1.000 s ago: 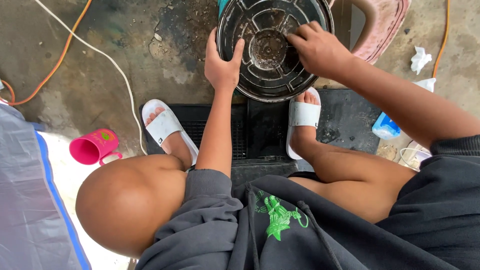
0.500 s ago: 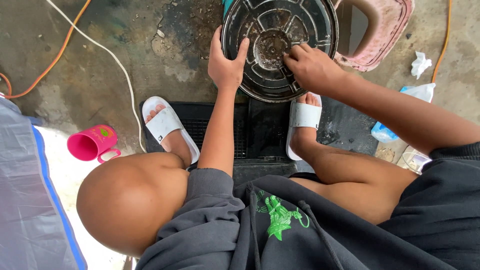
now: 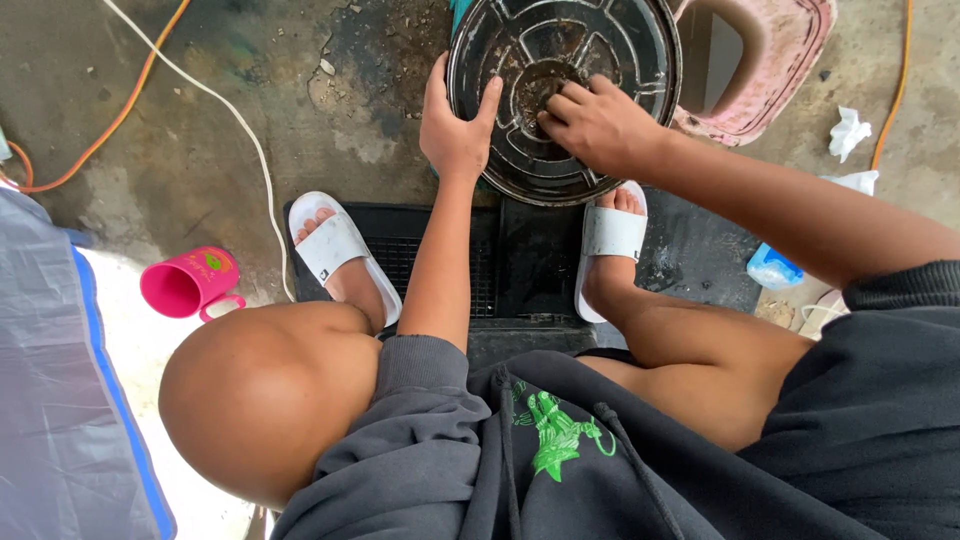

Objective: The person scrubs a black circular metal stove burner grate with a brown abrasive sponge. The person holds the grate with their left hand while scrubbing the surface with their right hand. The person rotates the grate to clean different sections.

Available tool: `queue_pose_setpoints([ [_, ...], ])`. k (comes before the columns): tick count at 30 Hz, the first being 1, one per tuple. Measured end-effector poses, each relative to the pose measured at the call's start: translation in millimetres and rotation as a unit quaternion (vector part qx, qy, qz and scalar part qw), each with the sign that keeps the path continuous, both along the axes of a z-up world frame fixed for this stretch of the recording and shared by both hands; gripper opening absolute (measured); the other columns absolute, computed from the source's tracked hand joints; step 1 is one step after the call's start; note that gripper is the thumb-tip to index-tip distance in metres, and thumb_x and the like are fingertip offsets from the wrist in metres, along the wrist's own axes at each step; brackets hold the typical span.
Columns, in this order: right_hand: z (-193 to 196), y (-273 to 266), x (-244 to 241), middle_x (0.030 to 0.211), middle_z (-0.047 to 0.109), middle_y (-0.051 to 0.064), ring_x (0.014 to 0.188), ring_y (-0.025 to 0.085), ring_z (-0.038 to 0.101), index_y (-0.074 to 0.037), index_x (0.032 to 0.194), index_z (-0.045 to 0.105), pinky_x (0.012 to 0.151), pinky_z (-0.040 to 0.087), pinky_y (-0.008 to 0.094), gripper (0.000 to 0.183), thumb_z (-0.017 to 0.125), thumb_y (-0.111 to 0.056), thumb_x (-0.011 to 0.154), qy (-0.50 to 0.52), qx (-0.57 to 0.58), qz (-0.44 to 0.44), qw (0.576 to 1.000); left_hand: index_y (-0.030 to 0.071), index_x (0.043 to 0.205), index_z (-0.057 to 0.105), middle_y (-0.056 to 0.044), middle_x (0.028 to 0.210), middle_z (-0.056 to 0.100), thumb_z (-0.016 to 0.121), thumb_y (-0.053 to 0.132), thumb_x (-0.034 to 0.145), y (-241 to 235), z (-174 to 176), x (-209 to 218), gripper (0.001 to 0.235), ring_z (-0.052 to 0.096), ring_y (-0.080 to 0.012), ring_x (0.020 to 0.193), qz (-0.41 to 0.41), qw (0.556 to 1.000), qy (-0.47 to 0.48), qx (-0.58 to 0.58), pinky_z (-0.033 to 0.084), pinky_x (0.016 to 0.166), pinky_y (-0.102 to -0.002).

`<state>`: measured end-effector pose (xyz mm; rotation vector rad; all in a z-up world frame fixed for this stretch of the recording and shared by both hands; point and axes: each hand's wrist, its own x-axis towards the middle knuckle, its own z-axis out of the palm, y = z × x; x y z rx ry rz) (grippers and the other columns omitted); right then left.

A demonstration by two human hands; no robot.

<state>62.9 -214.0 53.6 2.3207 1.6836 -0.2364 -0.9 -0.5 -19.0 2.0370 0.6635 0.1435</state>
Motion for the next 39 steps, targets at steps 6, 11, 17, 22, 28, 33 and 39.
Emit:
queue_pose_setpoints([
  [6, -9, -18, -2, 0.120, 0.063, 0.006, 0.108, 0.022, 0.058, -0.009, 0.153, 0.051, 0.083, 0.051, 0.035, 0.059, 0.059, -0.016, 0.095, -0.034, -0.017, 0.019, 0.999, 0.024, 0.153, 0.048, -0.007, 0.157, 0.056, 0.062, 0.072, 0.089, 2, 0, -4, 0.081, 0.056, -0.0301, 0.144, -0.007, 1.000, -0.009, -0.014, 0.056, 0.109, -0.050],
  [11, -17, -18, -7, 0.114, 0.059, 0.007, 0.096, 0.023, 0.056, -0.009, 0.144, 0.058, 0.074, 0.048, 0.033, 0.045, 0.058, -0.018, 0.100, -0.070, 0.035, 0.021, 0.997, 0.023, 0.152, 0.048, -0.004, 0.154, 0.059, 0.062, 0.071, 0.089, 1, -1, -6, 0.081, 0.060, -0.0277, 0.141, -0.007, 1.000, -0.018, -0.013, 0.059, 0.106, -0.048],
  [17, -11, -21, -2, 0.118, 0.061, 0.013, 0.103, 0.028, 0.057, -0.005, 0.147, 0.054, 0.084, 0.055, 0.039, 0.052, 0.062, -0.010, 0.096, 0.017, 0.036, -0.033, 0.999, 0.022, 0.152, 0.048, -0.006, 0.154, 0.059, 0.064, 0.069, 0.090, 1, -1, -1, 0.080, 0.060, -0.0279, 0.141, -0.007, 0.999, -0.031, -0.017, 0.058, 0.108, -0.047],
  [22, -11, -16, 10, 0.112, 0.064, 0.014, 0.100, 0.029, 0.058, -0.001, 0.138, 0.065, 0.077, 0.049, 0.040, 0.042, 0.067, -0.008, 0.097, -0.017, 0.174, -0.043, 0.984, 0.023, 0.152, 0.048, -0.005, 0.154, 0.058, 0.064, 0.070, 0.089, 2, 0, -3, 0.080, 0.058, -0.0283, 0.143, -0.007, 1.000, -0.022, -0.019, 0.058, 0.109, -0.049],
  [28, -12, 1, 2, 0.124, 0.066, 0.007, 0.118, 0.026, 0.058, -0.010, 0.138, 0.064, 0.092, 0.049, 0.038, 0.044, 0.065, -0.021, 0.096, -0.020, 0.061, -0.005, 0.998, 0.023, 0.151, 0.049, -0.003, 0.151, 0.061, 0.064, 0.070, 0.090, 1, -2, -5, 0.079, 0.063, -0.0255, 0.138, -0.010, 1.000, -0.028, -0.001, 0.061, 0.104, -0.044],
  [33, -15, -10, 4, 0.118, 0.065, 0.003, 0.106, 0.021, 0.058, -0.011, 0.141, 0.061, 0.081, 0.047, 0.034, 0.044, 0.063, -0.020, 0.098, -0.047, 0.041, 0.041, 0.997, 0.023, 0.152, 0.049, -0.004, 0.155, 0.058, 0.063, 0.072, 0.088, 1, -3, -2, 0.081, 0.059, -0.0267, 0.143, -0.001, 1.000, -0.010, -0.006, 0.059, 0.106, -0.047],
  [39, -29, -2, -21, 0.105, 0.059, 0.009, 0.091, 0.025, 0.054, 0.000, 0.138, 0.059, 0.071, 0.049, 0.034, 0.041, 0.059, -0.011, 0.100, -0.032, 0.077, -0.017, 0.996, 0.023, 0.153, 0.048, -0.004, 0.156, 0.057, 0.061, 0.072, 0.090, 1, -1, -4, 0.081, 0.058, -0.0272, 0.144, -0.009, 1.000, -0.020, -0.012, 0.057, 0.109, -0.048],
])
